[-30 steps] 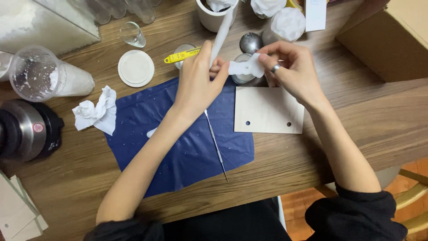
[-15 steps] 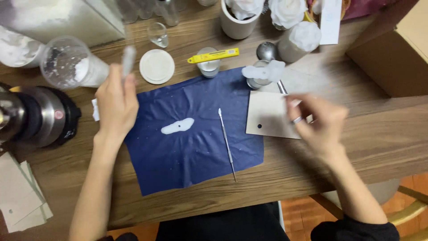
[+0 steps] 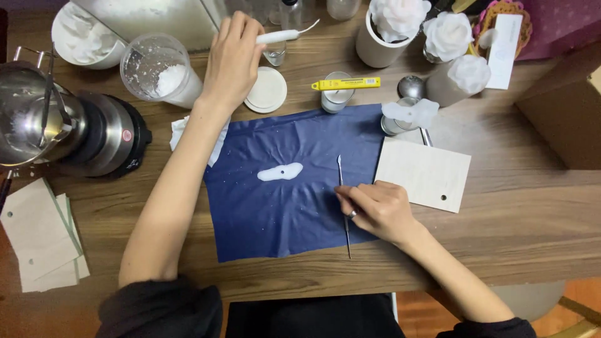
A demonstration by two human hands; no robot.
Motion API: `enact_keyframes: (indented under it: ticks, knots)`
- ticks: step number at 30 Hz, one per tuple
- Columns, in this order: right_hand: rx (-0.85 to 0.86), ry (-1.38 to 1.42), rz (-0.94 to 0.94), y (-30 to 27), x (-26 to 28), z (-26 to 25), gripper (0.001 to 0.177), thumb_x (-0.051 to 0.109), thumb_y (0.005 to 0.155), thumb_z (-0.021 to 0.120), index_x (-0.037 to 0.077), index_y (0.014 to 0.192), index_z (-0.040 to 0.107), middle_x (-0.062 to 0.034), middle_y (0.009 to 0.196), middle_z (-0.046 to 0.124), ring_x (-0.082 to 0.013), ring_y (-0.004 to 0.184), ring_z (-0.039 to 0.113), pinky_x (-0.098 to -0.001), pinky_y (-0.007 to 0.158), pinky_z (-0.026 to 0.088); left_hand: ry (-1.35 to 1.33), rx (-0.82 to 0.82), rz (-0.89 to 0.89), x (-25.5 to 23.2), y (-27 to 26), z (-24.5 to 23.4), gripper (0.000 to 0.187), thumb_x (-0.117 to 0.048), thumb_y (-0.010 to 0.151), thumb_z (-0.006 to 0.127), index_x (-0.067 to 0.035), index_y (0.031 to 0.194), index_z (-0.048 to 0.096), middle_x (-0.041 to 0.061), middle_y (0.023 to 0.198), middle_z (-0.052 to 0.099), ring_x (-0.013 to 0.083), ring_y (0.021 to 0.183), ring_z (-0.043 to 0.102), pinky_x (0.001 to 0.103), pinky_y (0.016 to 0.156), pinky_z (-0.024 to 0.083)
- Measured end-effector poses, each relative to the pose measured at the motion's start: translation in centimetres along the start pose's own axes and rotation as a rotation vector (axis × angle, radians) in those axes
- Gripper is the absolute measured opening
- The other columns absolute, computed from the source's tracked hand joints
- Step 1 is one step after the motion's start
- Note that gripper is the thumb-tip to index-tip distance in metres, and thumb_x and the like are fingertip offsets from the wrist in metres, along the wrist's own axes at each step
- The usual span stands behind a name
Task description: Using a metal pick to poke holes and adjust a small white wick base component on a blue work surface.
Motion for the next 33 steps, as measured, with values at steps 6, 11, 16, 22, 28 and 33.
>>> enact_keyframes:
  ticks: [6, 11, 16, 22, 28, 33]
  knots:
    - [0.037, 0.044, 0.011, -0.5, 0.0, 1.6, 0.008, 0.016, 0.091, 0.059, 0.010, 0.091, 0.065, 0.0015, 0.059, 0.048, -0.0136, 0.042, 0.041, -0.0260, 0.040, 0.034, 0.087, -0.089, 0.119, 0.5, -0.2, 0.7, 0.016, -0.011, 0.088, 0.068, -0.002, 0.095, 0.057, 0.014, 0.109, 0.050, 0.0302, 0.100, 0.046, 0.040, 0.073, 0.038]
    - [0.082, -0.077, -0.059, 0.6, -0.1, 1.4, 0.009, 0.018, 0.092, 0.059, 0.011, 0.093, 0.064, 0.0006, 0.066, 0.045, -0.0141, 0.042, 0.043, -0.0267, 0.036, 0.034, 0.028, -0.049, 0.100, 0.6, -0.5, 0.0, 0.013, -0.011, 0.091, 0.062, -0.002, 0.098, 0.055, 0.016, 0.109, 0.048, 0.0337, 0.102, 0.046, 0.043, 0.071, 0.041]
    - [0.181, -0.087, -0.011, 2.9, -0.8, 2.1, 0.004, 0.017, 0.091, 0.058, 0.014, 0.094, 0.060, 0.0007, 0.073, 0.047, -0.0144, 0.049, 0.051, -0.0280, 0.038, 0.034, 0.060, -0.022, 0.096, 0.2, -0.6, -1.0, 0.020, -0.014, 0.092, 0.063, -0.002, 0.105, 0.054, 0.016, 0.107, 0.048, 0.0334, 0.099, 0.047, 0.042, 0.068, 0.041]
    - [0.283, 0.044, 0.023, 5.6, -1.2, 5.5, 0.032, 0.036, 0.092, 0.057, 0.010, 0.110, 0.059, -0.0053, 0.103, 0.058, -0.0241, 0.087, 0.055, -0.0336, 0.067, 0.048, 0.185, -0.104, 0.176, -2.7, -2.3, -3.8, 0.038, -0.017, 0.096, 0.064, -0.004, 0.129, 0.049, 0.018, 0.126, 0.048, 0.0329, 0.113, 0.050, 0.040, 0.083, 0.044]
    - [0.315, -0.007, 0.046, 6.4, -0.1, 6.5, 0.027, 0.030, 0.078, 0.071, 0.010, 0.095, 0.063, -0.0052, 0.096, 0.058, -0.0232, 0.092, 0.055, -0.0287, 0.067, 0.049, -0.114, -0.202, 0.073, -5.3, -9.1, -4.0, 0.020, -0.014, 0.091, 0.061, -0.001, 0.107, 0.060, 0.013, 0.101, 0.056, 0.0322, 0.090, 0.054, 0.039, 0.072, 0.040]
    - [0.380, 0.098, 0.170, 6.5, -0.5, 6.6, 0.027, 0.024, 0.071, 0.077, 0.013, 0.090, 0.062, -0.0025, 0.093, 0.057, -0.0233, 0.090, 0.055, -0.0315, 0.067, 0.050, -0.213, 0.072, -0.102, -7.4, -14.1, -3.3, 0.024, -0.022, 0.085, 0.065, -0.008, 0.105, 0.064, 0.004, 0.100, 0.059, 0.0226, 0.095, 0.054, 0.033, 0.068, 0.038]
Point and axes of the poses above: each hand's wrist, its own y-axis towards the middle knuckle, its own z-axis out of the palm, x = y × z, the point moved 1 cm from there along y, towards the middle knuckle
